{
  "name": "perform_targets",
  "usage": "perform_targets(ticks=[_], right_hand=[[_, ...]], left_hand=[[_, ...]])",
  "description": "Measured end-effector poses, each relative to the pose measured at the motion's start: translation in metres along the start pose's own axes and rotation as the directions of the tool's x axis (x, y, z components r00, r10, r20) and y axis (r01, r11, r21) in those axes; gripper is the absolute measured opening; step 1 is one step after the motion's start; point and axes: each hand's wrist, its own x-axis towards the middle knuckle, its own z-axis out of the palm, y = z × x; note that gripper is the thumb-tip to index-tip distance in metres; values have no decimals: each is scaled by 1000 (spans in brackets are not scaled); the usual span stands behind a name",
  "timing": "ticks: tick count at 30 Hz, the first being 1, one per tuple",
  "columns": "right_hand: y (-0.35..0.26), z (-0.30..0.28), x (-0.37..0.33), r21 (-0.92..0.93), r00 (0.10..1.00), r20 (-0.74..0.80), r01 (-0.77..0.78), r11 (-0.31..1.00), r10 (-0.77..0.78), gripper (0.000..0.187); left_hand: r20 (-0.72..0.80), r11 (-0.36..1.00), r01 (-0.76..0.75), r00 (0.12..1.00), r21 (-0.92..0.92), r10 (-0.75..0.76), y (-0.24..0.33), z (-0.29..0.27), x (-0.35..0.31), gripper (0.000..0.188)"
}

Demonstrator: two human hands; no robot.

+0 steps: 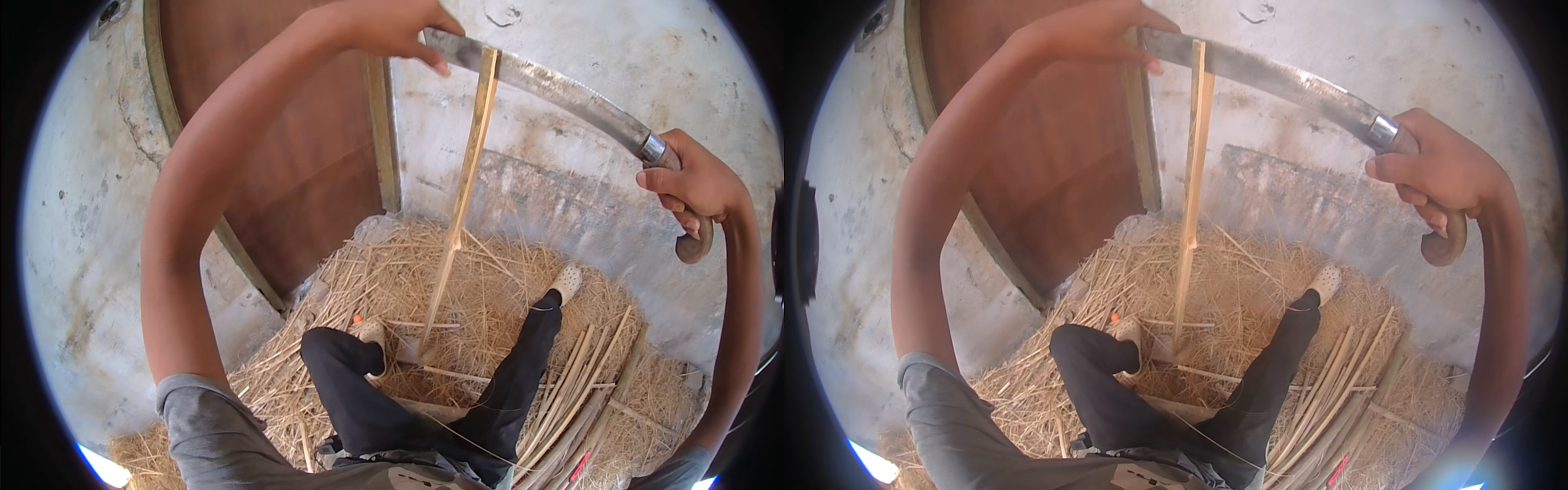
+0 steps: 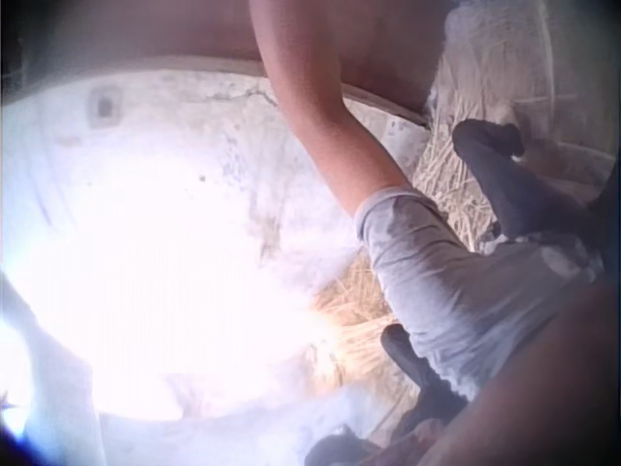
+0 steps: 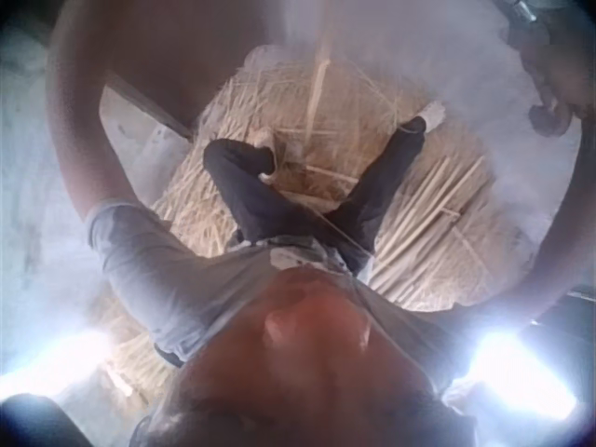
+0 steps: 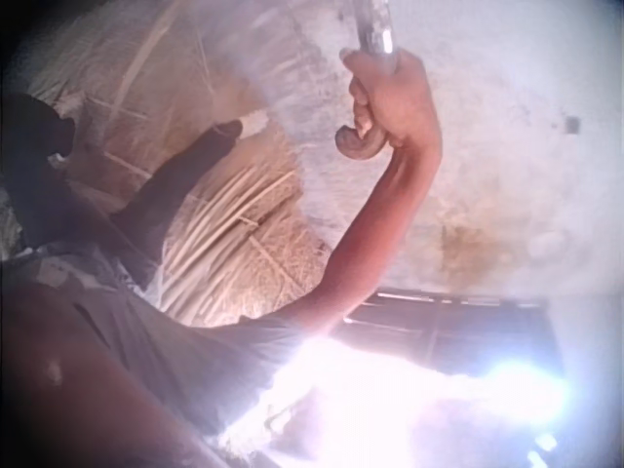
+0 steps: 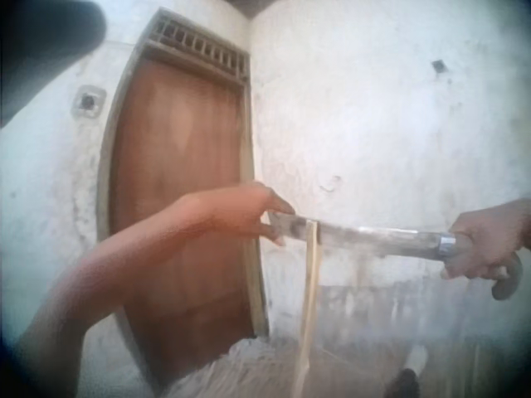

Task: The person sits on a bed of straw and uses a curved machete to split long bamboo poles into thin strips. They hold the bamboo vertically and strike it with a wooden stick to drive the blade through, repeating the process to create multiple slats.

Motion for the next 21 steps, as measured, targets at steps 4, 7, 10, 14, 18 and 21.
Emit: perform_targets(ticks=[4, 7, 10, 14, 18, 21], right_hand=[[32, 23, 26, -438, 901, -283, 183, 880, -328, 31], [20, 45, 20, -321, 862, -335, 275, 906, -380, 22], [1, 9, 16, -16, 988, 3, 155, 988, -155, 14], [4, -2, 38, -71, 963, 270, 43, 997, -22, 10], [8, 67, 41, -67, 955, 278, 122, 990, -99, 33], [22, 86, 64, -30, 946, 315, 89, 996, -75, 40]], left_hand=[[-340, 875, 29, 927, 483, 157, -8, 14, -2, 26], [-333, 908, 50, 938, 417, 102, -18, 24, -4, 21], [-144, 988, 84, 987, 133, -65, -14, -2, -6, 22], [232, 941, 330, 924, -79, -304, -2, 40, -4, 28], [-110, 979, 151, 985, 139, -136, -7, 104, -54, 25], [-36, 943, 300, 954, 142, -298, -3, 99, -61, 23]])
